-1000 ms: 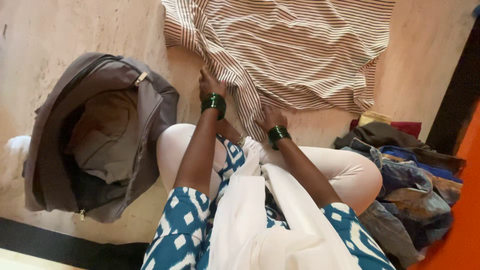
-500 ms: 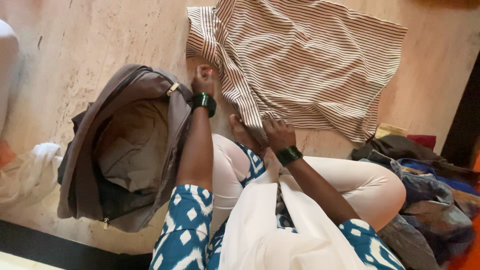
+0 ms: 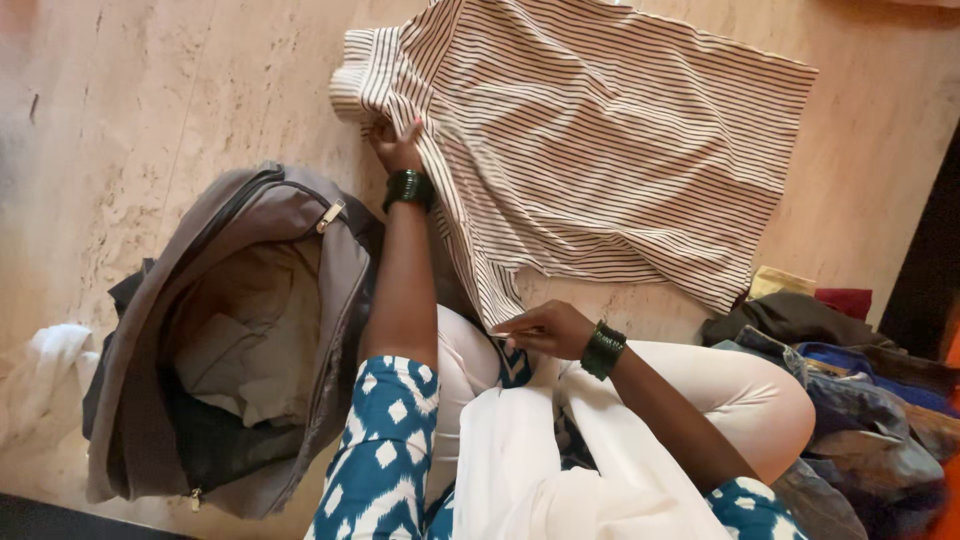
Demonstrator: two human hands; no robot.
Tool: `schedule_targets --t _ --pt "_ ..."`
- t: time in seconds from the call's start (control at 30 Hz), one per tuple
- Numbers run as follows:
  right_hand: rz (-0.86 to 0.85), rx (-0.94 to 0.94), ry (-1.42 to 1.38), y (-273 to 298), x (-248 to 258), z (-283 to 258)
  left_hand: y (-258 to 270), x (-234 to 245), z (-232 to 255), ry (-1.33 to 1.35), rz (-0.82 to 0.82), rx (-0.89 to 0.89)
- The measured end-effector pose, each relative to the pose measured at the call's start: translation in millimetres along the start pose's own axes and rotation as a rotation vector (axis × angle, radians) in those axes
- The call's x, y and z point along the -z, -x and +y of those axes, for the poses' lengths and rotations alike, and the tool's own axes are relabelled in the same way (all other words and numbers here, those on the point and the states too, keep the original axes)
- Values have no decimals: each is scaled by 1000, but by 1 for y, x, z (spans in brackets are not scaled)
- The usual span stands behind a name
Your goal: The person folds a striped shirt by hand while sitting on the floor, smoothing out the fabric, folding in the sleeves, and then folding the shirt into a rectangular shape.
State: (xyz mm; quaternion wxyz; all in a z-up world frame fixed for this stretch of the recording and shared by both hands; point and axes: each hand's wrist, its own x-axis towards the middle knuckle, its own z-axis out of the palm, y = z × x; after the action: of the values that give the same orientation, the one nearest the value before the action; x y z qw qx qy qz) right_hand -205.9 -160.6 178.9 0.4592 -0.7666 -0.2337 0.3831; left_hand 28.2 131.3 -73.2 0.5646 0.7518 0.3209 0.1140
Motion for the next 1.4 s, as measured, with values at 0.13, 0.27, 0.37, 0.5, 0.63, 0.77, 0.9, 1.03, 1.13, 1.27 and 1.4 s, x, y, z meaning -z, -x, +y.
schedule_targets --t 0.13,0.27,0.37,0.5,0.63,0.77,0.9,1.03,1.13,1.27,1.4 --pt "-75 -529 7 -10 8 48 -23 44 -14 -30 29 122" --pt "340 -875 448 42 92 153 -27 78 -29 43 131 280" --pt "494 -1242 554 121 156 225 -17 73 -28 78 121 331" --pt "412 -1362 415 182 188 301 9 73 -22 -340 -85 290" --pt "596 -1219 293 189 174 330 45 71 -14 -976 -541 405" --pt "970 -993 256 186 162 339 69 72 -6 -1021 -384 332" --pt "1395 -909 109 195 178 344 82 79 5 -978 -91 194" --pt "1547 -810 123 213 187 347 98 77 6 -1137 79 26" --pt "1523 -759 175 218 190 348 98 78 -5 -1098 166 -9" --pt "1362 -829 261 227 188 348 88 90 -4 -1124 155 40" --pt "1387 -810 -162 218 184 352 93 82 11 -1314 305 -69"
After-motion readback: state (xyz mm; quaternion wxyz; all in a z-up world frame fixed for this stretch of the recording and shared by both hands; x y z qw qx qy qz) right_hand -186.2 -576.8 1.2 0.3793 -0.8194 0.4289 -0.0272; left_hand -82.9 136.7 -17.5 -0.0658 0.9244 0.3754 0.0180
